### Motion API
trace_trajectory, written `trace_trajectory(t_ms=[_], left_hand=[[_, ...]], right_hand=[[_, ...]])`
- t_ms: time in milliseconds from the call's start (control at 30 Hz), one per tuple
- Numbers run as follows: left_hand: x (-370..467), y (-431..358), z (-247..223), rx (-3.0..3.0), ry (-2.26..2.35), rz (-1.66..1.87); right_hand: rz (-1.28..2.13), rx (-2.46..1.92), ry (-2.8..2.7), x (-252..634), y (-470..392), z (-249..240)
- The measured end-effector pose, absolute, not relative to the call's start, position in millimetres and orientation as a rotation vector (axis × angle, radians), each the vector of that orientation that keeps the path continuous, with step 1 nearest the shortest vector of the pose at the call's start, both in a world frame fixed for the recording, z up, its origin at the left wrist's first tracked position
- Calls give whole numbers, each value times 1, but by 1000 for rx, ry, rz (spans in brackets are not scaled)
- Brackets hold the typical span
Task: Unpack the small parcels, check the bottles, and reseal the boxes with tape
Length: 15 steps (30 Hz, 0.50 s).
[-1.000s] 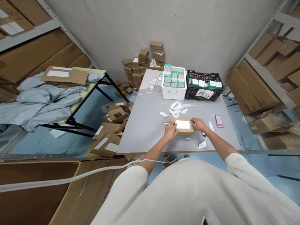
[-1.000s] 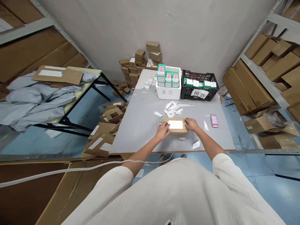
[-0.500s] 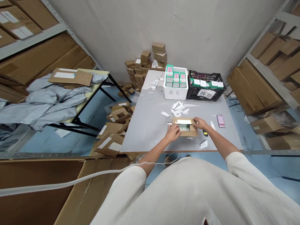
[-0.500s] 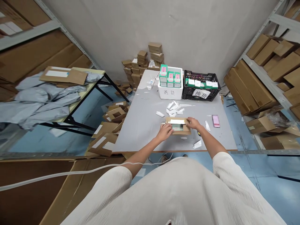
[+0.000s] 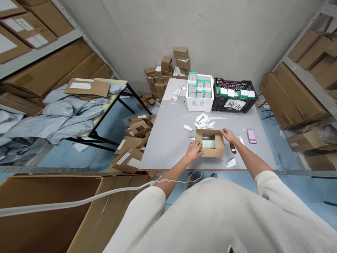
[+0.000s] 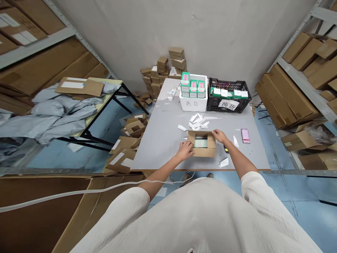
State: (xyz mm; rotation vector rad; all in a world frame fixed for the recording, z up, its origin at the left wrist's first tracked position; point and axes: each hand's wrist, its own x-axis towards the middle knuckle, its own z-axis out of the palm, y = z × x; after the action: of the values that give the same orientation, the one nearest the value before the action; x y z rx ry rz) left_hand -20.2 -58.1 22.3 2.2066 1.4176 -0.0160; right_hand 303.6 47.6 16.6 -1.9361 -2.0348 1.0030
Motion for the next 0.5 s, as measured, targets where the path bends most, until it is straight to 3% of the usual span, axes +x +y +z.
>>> trace_trajectory(t_ms=[267, 400, 500], left_hand=[[-13, -53, 27, 2266, 1355, -156], [-11, -38, 25, 2342, 1207, -206], [-8, -23, 22, 2398, 1043, -251]], right_hand=[[716, -2325, -1824, 274, 63, -6], [446, -2196, -2179, 271, 54, -11], [506, -2070, -2494, 266, 48, -9]])
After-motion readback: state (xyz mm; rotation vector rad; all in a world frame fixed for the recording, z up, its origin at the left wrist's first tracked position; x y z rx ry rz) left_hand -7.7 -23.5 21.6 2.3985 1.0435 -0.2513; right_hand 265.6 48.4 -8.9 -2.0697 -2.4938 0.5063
